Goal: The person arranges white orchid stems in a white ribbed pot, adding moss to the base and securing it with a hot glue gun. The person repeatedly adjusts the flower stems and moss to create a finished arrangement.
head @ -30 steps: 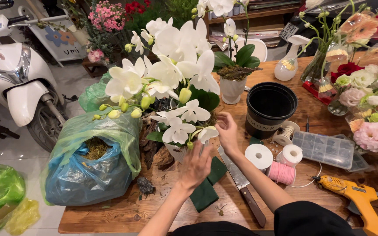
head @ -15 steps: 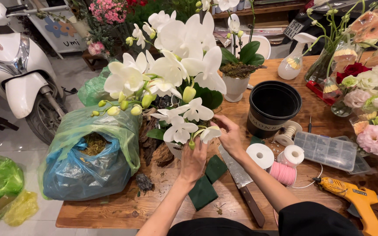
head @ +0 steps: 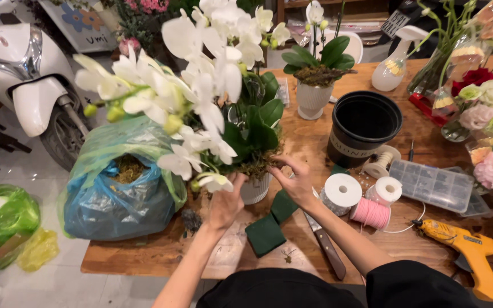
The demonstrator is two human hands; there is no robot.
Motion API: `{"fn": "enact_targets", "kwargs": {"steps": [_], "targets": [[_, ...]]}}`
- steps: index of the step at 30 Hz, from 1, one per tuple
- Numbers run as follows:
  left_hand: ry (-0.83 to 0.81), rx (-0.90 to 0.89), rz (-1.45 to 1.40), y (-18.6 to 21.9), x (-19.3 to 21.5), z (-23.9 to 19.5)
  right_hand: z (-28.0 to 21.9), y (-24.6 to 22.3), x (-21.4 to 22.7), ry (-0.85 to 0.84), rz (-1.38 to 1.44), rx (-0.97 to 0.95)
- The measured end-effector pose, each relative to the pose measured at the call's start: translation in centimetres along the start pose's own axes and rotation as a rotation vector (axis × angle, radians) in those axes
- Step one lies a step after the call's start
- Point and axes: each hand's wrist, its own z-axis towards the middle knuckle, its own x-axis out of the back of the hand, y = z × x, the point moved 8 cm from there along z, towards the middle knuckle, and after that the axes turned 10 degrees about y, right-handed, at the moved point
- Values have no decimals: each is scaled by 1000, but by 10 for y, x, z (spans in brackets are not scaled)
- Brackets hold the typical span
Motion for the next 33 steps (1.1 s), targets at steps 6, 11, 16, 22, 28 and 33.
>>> {"fn": "enact_targets", "kwargs": {"steps": [6, 11, 16, 22, 28, 33], "targets": [[-116, 364, -753, 19, -23, -49, -8, -1, -3, 15, 170, -86], [11, 305, -854, 20, -16, -4, -1, -2, -9, -48, 164, -70], [-92, 508, -941, -7, -23, 19, 1, -12, -3, -94, 114, -23], [-154, 644, -1011, -13, -27, 18, 18, -13, 2, -33, 194, -175], [-163, 574, -971, 0, -39, 10, 23, -19, -14, -43, 33, -136], [-176, 483, -913, -7, -29, 25, 11, 0, -2, 136, 212, -287]]}}
